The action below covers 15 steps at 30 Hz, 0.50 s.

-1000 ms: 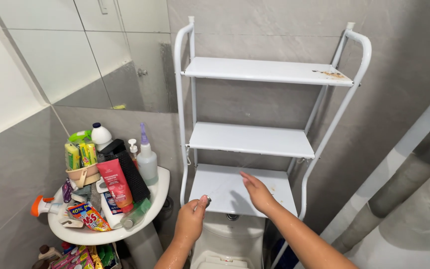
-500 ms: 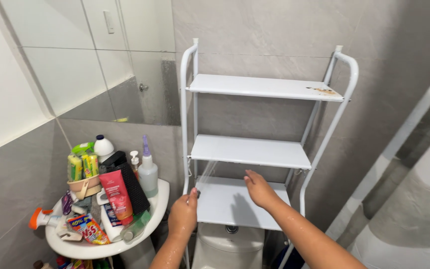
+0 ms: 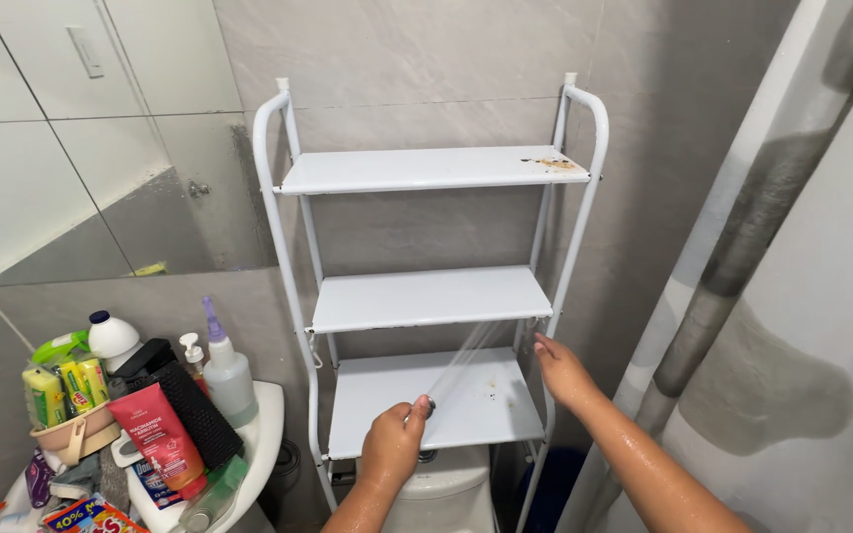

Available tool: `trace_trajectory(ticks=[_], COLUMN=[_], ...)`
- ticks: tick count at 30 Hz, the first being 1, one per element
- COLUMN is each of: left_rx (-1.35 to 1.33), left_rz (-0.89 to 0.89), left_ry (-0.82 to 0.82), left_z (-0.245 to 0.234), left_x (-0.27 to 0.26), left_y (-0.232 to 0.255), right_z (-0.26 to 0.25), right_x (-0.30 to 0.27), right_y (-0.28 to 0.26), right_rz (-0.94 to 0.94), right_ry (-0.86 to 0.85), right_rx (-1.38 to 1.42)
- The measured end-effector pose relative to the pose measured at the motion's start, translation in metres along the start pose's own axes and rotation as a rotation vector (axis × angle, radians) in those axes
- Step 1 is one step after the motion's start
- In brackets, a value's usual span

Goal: Organizing various cleaning bottles and sponges onto a white metal bathroom shelf.

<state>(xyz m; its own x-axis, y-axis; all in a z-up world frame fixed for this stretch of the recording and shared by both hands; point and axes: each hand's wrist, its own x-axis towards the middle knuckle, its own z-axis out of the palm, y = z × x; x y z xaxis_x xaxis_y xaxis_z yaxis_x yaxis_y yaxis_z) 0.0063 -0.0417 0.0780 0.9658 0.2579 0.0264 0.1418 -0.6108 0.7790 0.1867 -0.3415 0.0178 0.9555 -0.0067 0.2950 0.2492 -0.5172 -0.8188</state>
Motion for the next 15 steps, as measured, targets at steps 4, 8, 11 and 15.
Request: trace_trajectory(ticks=[4,8,11,15], left_rx=[-0.046,-0.174,-0.35,-0.753], left_rz=[0.067,0.133,0.176,0.184], left_ry=[-0.041,0.023,0.212,0.443], left_z=[0.003,-0.003,-0.011,-0.009], left_x=[-0.006,-0.008,-0.008,-0.005], left_y=[-0.019,-0.059,-0.095,-0.132], right_z=[0.005,0.007,0.005,0.011], right_x=[0.001,0.005,0.009,0.018], right_y=[0.005,-0.035,-0.081,-0.139], right_rz=[-0.038,-0.071,-0.174,-0.333], right_ry=[-0.018,0.018,0.046,0.038], right_rx=[0.008,0.099,0.093,0.054])
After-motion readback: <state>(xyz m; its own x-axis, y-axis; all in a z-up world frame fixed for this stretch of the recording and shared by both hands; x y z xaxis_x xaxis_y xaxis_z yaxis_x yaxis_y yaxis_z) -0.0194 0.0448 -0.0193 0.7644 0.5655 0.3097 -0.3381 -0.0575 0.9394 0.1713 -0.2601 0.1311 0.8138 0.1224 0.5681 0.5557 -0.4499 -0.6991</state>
